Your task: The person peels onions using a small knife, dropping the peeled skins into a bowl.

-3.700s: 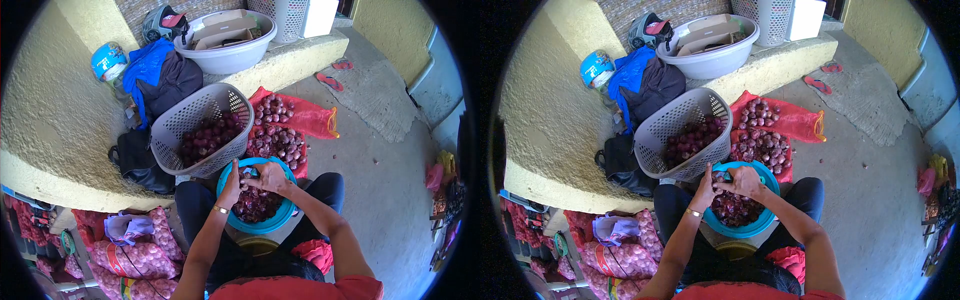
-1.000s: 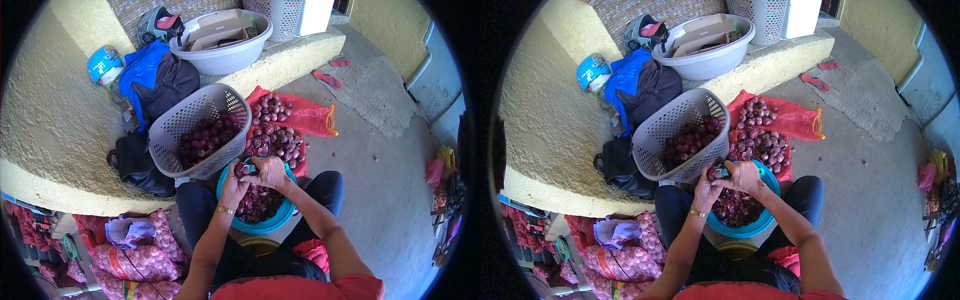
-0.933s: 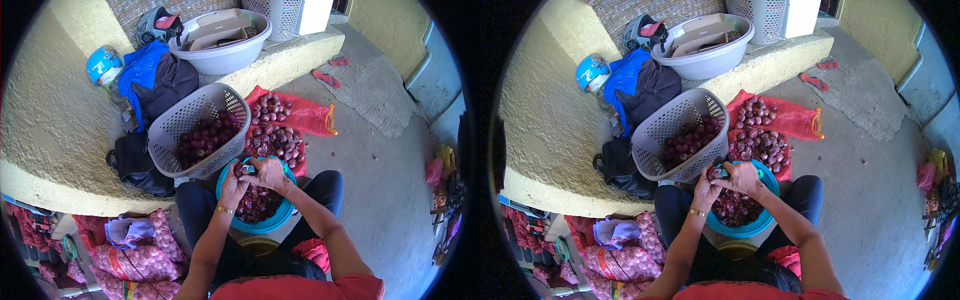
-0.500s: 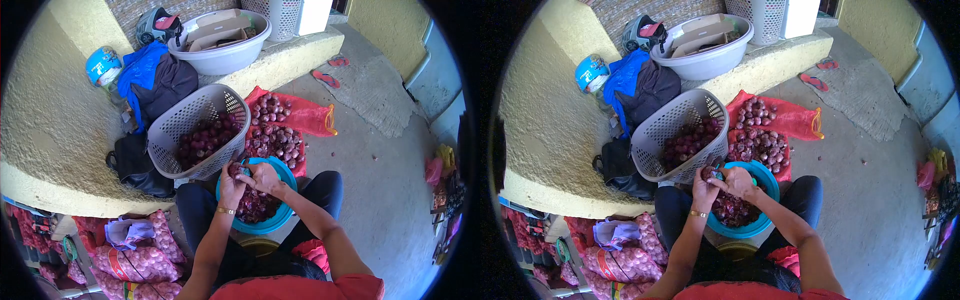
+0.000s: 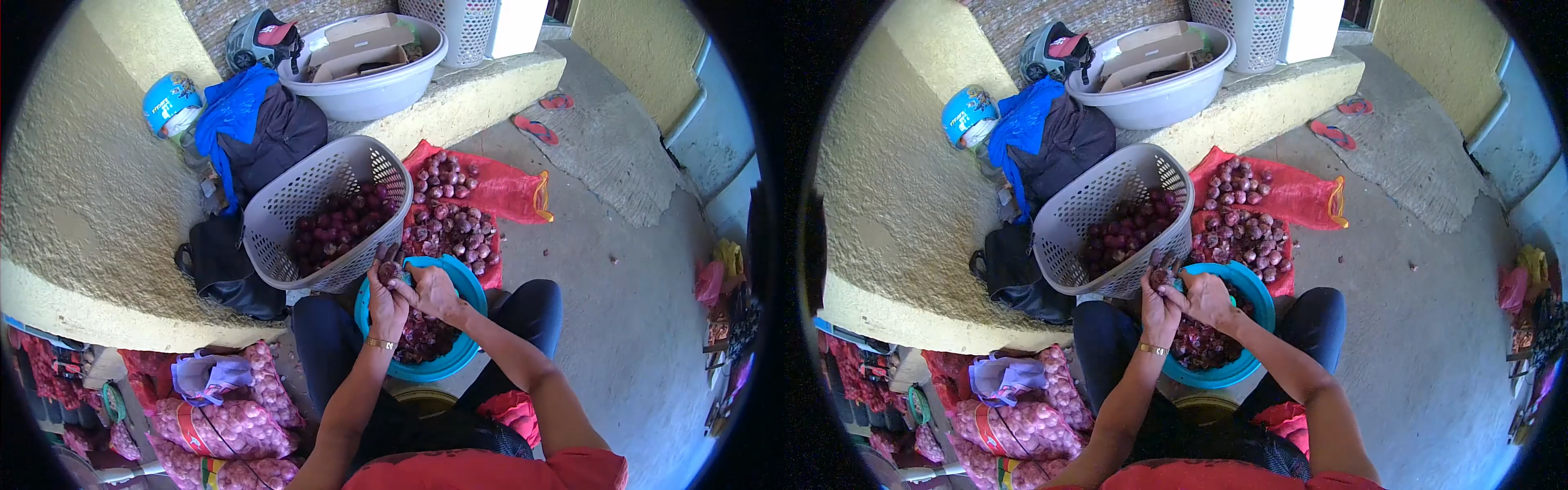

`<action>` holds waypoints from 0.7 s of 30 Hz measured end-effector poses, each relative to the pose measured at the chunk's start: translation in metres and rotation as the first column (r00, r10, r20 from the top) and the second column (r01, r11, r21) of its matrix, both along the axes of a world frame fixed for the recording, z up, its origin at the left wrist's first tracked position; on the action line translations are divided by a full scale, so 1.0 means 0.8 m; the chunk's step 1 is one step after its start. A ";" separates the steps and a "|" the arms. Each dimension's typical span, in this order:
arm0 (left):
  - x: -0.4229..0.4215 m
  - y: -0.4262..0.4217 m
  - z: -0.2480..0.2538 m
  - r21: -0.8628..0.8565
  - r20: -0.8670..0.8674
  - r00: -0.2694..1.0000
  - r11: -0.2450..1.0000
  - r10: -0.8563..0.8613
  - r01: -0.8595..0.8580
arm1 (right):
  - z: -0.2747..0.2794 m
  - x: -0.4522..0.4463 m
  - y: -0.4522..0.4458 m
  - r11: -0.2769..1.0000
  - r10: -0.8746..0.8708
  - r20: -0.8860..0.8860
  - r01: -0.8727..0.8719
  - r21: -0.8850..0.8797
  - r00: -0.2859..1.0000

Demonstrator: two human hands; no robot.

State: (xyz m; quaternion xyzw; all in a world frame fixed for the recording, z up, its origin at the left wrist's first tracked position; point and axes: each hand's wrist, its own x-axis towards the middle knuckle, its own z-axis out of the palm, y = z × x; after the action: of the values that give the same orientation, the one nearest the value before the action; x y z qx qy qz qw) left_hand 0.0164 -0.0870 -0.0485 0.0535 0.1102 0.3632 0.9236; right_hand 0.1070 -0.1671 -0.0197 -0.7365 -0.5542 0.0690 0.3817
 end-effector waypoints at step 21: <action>-0.034 0.040 0.006 -0.225 0.133 0.991 0.974 0.028 0.003 | -0.006 0.044 -0.055 0.906 0.182 0.037 -0.153 -0.394 0.983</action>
State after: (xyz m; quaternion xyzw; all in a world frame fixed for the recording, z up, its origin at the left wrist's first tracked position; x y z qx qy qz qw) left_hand -0.0112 -0.0548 -0.0437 -0.0767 0.0883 0.3569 0.9268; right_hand 0.1424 -0.2113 -0.0242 -0.7493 -0.6040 0.1836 0.2000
